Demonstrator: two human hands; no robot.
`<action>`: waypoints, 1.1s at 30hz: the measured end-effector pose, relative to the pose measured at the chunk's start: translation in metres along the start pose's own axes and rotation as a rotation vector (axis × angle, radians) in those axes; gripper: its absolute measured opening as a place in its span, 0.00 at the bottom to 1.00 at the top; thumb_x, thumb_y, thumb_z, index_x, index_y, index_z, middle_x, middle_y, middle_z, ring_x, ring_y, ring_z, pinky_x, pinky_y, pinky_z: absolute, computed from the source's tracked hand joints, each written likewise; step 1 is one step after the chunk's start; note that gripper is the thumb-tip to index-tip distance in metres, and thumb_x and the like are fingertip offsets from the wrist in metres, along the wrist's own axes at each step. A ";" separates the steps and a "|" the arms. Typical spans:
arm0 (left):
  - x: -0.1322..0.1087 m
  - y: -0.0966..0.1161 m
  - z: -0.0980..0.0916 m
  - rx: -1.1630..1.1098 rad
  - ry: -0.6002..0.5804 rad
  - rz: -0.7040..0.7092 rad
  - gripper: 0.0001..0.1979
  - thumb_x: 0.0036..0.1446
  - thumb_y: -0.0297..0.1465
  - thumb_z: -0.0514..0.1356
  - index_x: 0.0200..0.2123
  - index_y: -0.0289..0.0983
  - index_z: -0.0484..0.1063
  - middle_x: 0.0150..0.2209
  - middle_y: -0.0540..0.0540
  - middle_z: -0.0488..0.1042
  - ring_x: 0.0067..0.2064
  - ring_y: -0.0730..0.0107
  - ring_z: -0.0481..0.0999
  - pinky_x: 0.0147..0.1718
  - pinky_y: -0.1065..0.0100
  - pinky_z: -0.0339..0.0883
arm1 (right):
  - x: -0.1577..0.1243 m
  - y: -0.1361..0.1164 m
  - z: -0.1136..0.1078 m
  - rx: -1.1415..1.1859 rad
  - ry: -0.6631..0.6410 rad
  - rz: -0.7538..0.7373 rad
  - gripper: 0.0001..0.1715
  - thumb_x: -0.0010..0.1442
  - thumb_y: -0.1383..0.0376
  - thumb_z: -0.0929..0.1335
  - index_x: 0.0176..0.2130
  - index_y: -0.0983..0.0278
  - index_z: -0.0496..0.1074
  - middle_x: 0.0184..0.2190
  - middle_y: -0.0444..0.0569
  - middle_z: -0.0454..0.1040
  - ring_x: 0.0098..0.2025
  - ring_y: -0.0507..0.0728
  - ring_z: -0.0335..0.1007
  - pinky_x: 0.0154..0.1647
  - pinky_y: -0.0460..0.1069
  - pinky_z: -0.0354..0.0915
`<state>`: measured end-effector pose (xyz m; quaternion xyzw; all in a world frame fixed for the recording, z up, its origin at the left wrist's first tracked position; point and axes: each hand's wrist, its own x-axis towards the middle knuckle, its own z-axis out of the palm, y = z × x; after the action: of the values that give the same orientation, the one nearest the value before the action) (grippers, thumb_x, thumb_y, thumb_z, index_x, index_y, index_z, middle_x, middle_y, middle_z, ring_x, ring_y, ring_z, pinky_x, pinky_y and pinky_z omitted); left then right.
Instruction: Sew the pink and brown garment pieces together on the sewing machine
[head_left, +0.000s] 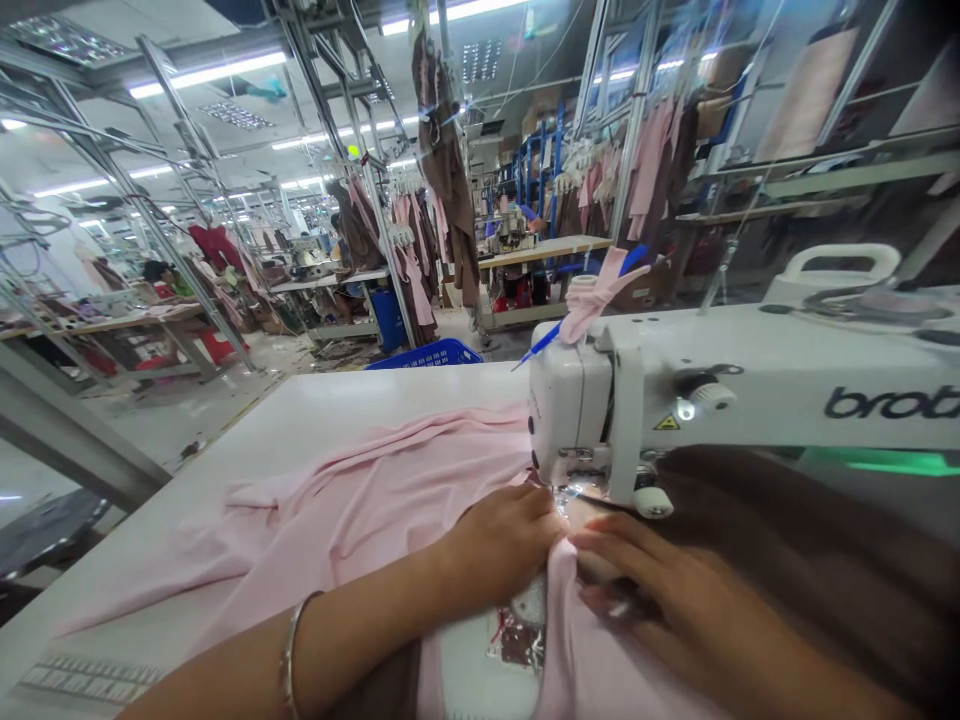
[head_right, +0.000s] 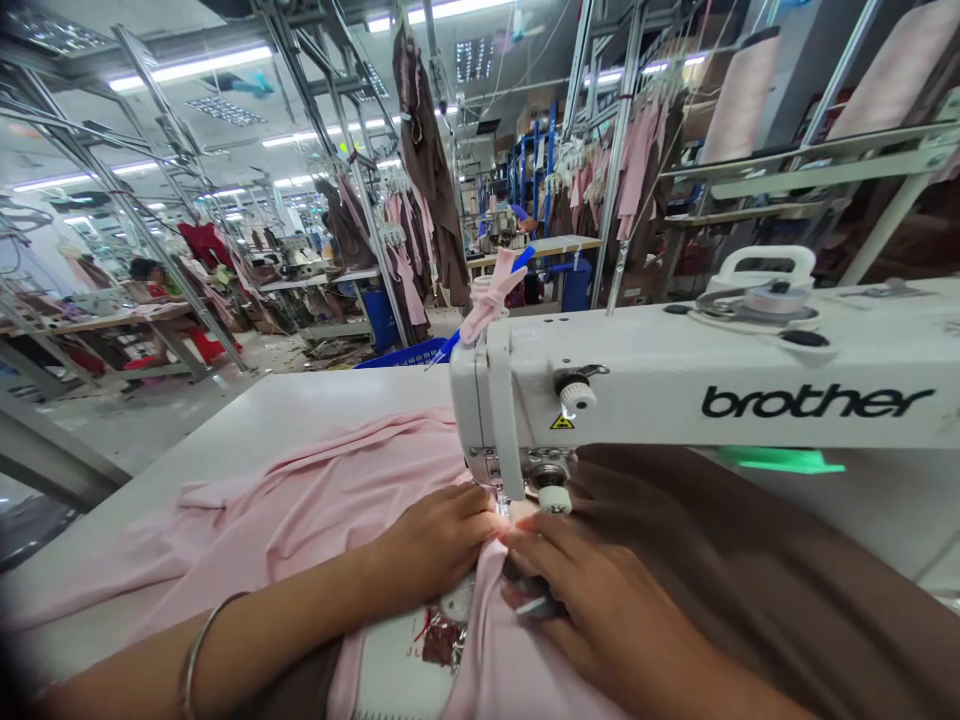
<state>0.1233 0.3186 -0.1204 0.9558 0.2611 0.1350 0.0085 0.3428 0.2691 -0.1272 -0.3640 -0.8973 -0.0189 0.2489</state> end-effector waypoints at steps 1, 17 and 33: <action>0.001 -0.001 0.005 0.017 0.014 0.001 0.09 0.65 0.24 0.50 0.38 0.34 0.71 0.38 0.44 0.71 0.41 0.65 0.71 0.45 0.64 0.68 | -0.003 0.005 0.003 -0.038 -0.050 0.027 0.21 0.65 0.62 0.63 0.56 0.63 0.68 0.53 0.55 0.75 0.49 0.61 0.76 0.42 0.55 0.76; 0.001 0.009 0.010 0.107 0.072 -0.009 0.12 0.66 0.23 0.47 0.36 0.33 0.69 0.37 0.42 0.70 0.39 0.64 0.69 0.43 0.65 0.71 | -0.013 0.042 0.005 -0.071 -0.177 0.083 0.30 0.61 0.51 0.69 0.57 0.64 0.68 0.36 0.47 0.82 0.34 0.63 0.80 0.28 0.54 0.76; -0.009 0.024 0.005 0.098 0.147 0.143 0.10 0.65 0.23 0.50 0.35 0.32 0.70 0.38 0.42 0.73 0.44 0.66 0.72 0.48 0.65 0.69 | -0.015 0.028 -0.003 -0.064 -0.009 -0.311 0.21 0.70 0.70 0.56 0.60 0.65 0.62 0.44 0.53 0.78 0.37 0.57 0.77 0.34 0.50 0.73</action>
<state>0.1290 0.2933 -0.1258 0.9588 0.1985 0.1921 -0.0670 0.3721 0.2791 -0.1354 -0.2286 -0.9429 -0.0842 0.2272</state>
